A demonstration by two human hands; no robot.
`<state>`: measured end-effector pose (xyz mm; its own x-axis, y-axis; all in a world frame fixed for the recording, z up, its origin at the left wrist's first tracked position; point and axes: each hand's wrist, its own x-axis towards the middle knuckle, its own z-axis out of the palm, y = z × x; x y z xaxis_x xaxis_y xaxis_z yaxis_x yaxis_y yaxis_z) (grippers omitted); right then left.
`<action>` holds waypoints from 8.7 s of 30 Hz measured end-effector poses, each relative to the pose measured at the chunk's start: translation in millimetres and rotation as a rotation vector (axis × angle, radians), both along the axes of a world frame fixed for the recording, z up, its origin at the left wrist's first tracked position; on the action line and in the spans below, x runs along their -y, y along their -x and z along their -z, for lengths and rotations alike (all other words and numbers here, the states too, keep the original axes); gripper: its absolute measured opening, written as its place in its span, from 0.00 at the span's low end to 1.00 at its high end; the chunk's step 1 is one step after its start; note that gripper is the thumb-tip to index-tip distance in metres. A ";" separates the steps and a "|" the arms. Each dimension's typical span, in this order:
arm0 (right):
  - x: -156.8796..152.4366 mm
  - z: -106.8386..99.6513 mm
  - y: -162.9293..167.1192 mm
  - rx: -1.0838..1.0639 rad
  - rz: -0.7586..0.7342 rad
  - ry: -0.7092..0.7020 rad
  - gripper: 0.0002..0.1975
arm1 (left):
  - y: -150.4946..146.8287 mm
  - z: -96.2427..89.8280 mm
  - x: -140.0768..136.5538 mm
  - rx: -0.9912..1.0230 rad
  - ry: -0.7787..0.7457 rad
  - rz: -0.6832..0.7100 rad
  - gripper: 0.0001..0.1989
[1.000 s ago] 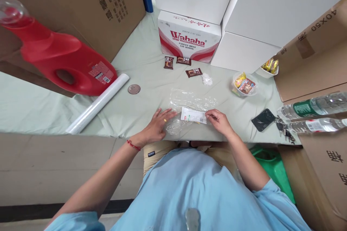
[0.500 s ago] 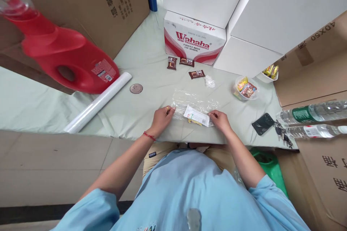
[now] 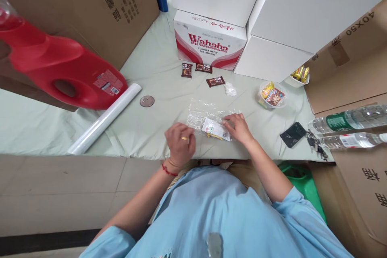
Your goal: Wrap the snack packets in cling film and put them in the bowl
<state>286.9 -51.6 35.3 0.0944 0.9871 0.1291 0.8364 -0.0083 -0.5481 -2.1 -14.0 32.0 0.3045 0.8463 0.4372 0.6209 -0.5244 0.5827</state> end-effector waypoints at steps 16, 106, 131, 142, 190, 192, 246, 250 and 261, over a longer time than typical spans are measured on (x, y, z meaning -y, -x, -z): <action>-35.2 11.7 1.7 -0.277 -0.212 0.319 0.12 | -62.6 15.2 14.2 -0.316 0.047 0.363 0.22; 51.2 -13.6 44.2 -0.052 -0.500 0.169 0.12 | -65.0 10.9 38.4 -0.482 0.138 0.263 0.31; 93.0 -8.1 53.7 -0.728 0.440 0.280 0.16 | -63.5 32.4 52.8 -0.494 0.129 0.296 0.35; 20.4 -10.9 69.7 -0.558 0.303 0.204 0.14 | -69.5 35.4 49.2 -0.477 0.007 0.421 0.27; -12.7 4.1 15.3 -0.299 -0.334 0.075 0.16 | -44.4 38.9 0.2 0.293 0.515 0.391 0.39; -13.1 -1.0 22.7 -0.386 -0.215 0.141 0.19 | -48.4 33.9 1.5 0.529 0.668 0.309 0.40; -54.8 -125.1 -276.4 -0.746 0.769 0.085 0.05 | 29.3 57.5 -6.9 -0.177 -0.115 0.083 0.11; -19.0 -121.3 -215.8 -0.874 0.531 0.177 0.11 | -4.6 35.4 -1.8 -0.003 -0.059 0.135 0.14; 36.7 -39.8 -49.2 -1.148 0.343 0.577 0.14 | -106.6 -2.2 8.6 0.171 0.238 0.437 0.24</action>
<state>336.1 -88.3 75.1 0.1211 0.7775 -0.6171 -0.1868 -0.5928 -0.7834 104.5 -22.6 34.2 0.5923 0.7385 0.3222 0.2597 -0.5536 0.7913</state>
